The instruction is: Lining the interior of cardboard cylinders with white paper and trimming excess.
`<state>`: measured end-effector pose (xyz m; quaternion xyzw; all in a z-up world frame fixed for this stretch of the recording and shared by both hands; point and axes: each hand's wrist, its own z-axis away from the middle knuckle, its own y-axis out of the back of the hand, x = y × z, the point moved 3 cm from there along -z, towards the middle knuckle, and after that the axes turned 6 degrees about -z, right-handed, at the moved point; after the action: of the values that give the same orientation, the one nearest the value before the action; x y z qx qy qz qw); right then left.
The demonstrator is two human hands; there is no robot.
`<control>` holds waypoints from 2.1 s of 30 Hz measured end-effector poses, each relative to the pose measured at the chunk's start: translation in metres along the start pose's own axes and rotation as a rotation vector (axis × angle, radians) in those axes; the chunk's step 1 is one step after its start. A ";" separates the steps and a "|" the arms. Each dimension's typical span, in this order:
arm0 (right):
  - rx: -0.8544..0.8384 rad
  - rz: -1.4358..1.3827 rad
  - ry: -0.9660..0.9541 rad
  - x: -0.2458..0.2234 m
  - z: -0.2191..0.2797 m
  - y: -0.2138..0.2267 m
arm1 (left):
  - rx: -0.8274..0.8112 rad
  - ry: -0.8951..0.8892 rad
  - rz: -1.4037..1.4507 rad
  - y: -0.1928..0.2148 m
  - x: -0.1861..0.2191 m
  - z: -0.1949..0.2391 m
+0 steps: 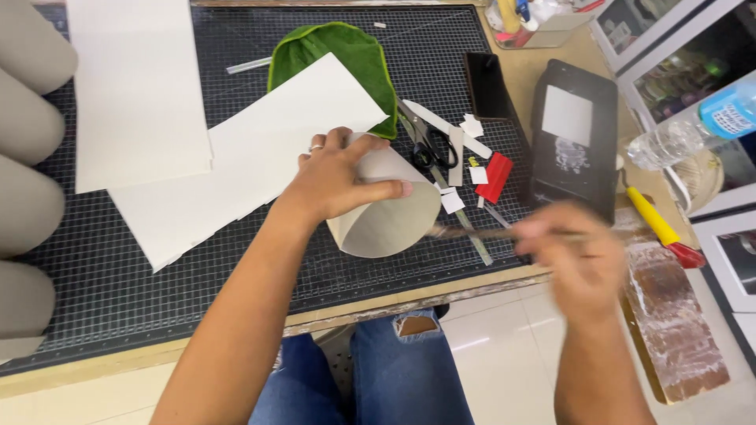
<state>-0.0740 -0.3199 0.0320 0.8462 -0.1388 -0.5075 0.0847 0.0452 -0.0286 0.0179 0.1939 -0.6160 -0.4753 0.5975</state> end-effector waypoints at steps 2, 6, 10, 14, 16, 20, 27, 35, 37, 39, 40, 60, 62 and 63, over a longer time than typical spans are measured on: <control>0.141 -0.060 0.045 0.018 -0.007 0.047 | -0.063 0.014 0.038 0.004 0.005 0.005; 0.441 0.317 0.063 0.099 -0.046 0.110 | -0.048 0.041 0.060 0.006 0.005 0.008; 0.433 0.724 -0.162 0.188 -0.082 0.143 | -0.045 0.063 0.064 0.004 0.003 0.010; 0.263 0.920 -0.087 0.247 -0.099 0.167 | -0.043 0.081 0.086 0.004 0.004 0.010; 0.186 0.885 -0.062 0.268 -0.103 0.177 | -0.049 0.092 0.091 0.003 0.002 0.008; 0.302 0.752 -0.159 0.238 -0.107 0.183 | -0.042 0.098 0.080 0.003 -0.001 0.005; 0.516 0.484 -0.241 0.204 -0.079 0.172 | -0.016 0.110 0.150 0.007 -0.009 0.009; 0.524 -0.237 -0.096 0.018 0.021 -0.005 | -0.014 0.124 0.280 0.005 -0.023 0.008; 0.011 0.018 -0.099 -0.006 0.013 -0.086 | 0.136 0.027 0.237 -0.002 -0.033 0.005; -0.058 0.048 -0.045 0.004 0.002 -0.121 | 0.139 0.025 0.242 -0.003 -0.037 0.007; -0.138 0.078 0.013 0.007 -0.004 -0.140 | 0.150 0.028 0.255 -0.004 -0.040 0.007; -0.256 0.247 0.239 0.039 -0.015 -0.193 | 0.077 -0.005 0.438 -0.002 -0.062 0.010; -0.276 0.271 0.253 0.041 -0.015 -0.195 | 0.085 0.015 0.440 -0.001 -0.065 0.010; -0.275 0.295 0.256 0.039 -0.015 -0.193 | 0.083 0.023 0.451 -0.001 -0.065 0.010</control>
<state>-0.0142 -0.1495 -0.0487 0.8547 -0.1786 -0.3924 0.2892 0.0489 0.0271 -0.0170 0.0810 -0.6561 -0.3016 0.6871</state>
